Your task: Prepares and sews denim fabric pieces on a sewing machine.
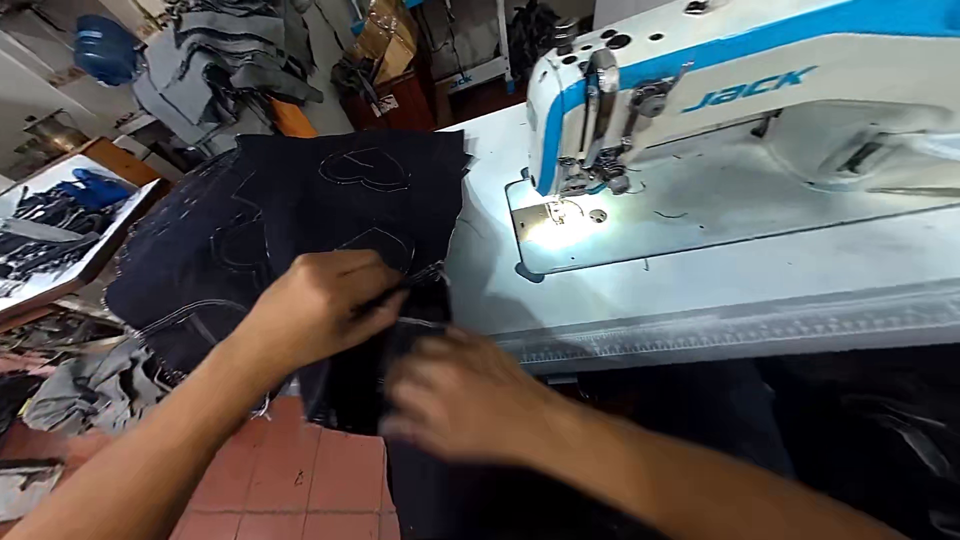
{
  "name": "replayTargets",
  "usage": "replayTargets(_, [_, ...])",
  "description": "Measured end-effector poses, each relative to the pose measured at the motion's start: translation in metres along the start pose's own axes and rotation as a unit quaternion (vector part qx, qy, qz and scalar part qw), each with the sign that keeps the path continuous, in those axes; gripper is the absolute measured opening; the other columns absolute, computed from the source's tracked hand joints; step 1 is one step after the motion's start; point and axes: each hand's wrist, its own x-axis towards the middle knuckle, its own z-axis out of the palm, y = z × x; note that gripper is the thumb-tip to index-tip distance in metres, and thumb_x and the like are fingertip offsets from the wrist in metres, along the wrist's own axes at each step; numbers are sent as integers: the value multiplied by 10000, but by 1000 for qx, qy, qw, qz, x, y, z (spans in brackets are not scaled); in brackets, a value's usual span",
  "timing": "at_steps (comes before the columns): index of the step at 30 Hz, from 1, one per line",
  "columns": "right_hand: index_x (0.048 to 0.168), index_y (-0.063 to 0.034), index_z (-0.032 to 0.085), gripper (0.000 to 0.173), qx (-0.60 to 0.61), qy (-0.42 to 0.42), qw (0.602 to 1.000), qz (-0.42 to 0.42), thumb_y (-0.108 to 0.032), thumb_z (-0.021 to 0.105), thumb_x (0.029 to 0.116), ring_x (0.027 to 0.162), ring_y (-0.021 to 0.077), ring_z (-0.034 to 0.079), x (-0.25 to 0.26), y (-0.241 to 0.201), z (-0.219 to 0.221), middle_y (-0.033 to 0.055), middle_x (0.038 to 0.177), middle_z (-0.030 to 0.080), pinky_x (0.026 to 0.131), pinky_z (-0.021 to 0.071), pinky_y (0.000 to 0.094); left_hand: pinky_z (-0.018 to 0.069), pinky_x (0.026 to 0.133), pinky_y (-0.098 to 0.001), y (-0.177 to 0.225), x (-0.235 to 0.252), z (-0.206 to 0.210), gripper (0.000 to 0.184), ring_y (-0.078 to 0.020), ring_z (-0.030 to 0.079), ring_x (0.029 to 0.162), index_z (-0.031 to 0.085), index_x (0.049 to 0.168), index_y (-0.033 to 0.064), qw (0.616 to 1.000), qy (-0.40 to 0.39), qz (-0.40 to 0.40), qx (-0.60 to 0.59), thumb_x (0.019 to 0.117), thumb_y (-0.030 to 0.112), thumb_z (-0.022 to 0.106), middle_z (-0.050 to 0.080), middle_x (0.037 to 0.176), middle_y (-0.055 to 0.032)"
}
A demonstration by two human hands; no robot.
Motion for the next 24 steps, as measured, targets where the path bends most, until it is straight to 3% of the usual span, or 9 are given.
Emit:
replayTargets(1, [1144,-61,728,499,-49,-61,994,76,-507,542,1016,1156,292,668,7,19,11,122,1167,726,999,517,511,551,624,-261,2,9,14,209,-104,654,700,731,834,61,1000,-5,-7,-8,935,205,616,679,762,-25])
replayTargets(3, [1440,33,537,745,-52,-173,969,170,-586,399,1049,1485,375,388,4,42,15,239,1529,490,1242,221,580,540,572,-275,1,21,41,215,-107,629,640,701,781,71,999,-6,-33,-5,915,219,621,647,721,-16])
replayTargets(8, [1341,-45,639,468,-110,-41,981,155,-385,455,1076,1418,274,510,-74,49,-8,122,1468,592,1184,402,461,514,504,-309,11,30,67,251,-112,611,589,700,754,85,992,23,-123,29,896,270,609,635,691,-3])
replayTargets(12, [1235,-258,732,373,-158,31,969,189,-471,494,1044,1376,317,510,-119,82,-25,95,1403,608,1128,425,542,527,532,-395,32,32,121,268,-220,646,649,697,764,66,994,52,-96,24,917,272,619,634,712,-67])
replayTargets(15, [1124,-278,766,447,-132,53,970,196,-583,453,1031,1377,266,506,-123,88,-32,52,1376,626,1121,433,493,539,533,-360,28,26,153,255,-190,655,658,688,777,86,999,32,-38,-20,950,243,585,636,720,-41])
replayTargets(17, [1049,-259,773,457,-130,80,967,205,-609,483,1008,1339,254,541,-122,90,-29,57,1336,646,1089,456,483,582,623,-336,22,30,126,265,-151,694,713,729,815,69,987,129,-87,-29,975,249,617,701,758,-53])
replayTargets(19, [1015,-257,769,366,-143,101,963,206,-547,546,993,1306,257,564,-122,90,-23,57,1290,662,1065,471,485,560,733,-299,20,30,117,262,-127,664,813,656,854,71,971,205,-119,2,1006,278,601,665,832,-55])
replayTargets(22, [1115,-308,769,315,-156,97,963,199,-501,539,1015,1325,259,547,-122,90,-20,36,1318,657,1085,454,490,597,908,-415,31,12,162,218,-224,718,1041,747,919,67,993,99,-61,-33,969,251,639,746,986,-91])
replayTargets(24, [1153,-333,772,317,-154,91,964,196,-482,523,1026,1329,267,539,-122,90,-21,35,1327,653,1092,443,487,592,980,-370,30,11,171,179,-201,697,1143,727,923,41,990,56,-53,-115,970,197,651,739,1077,-97])
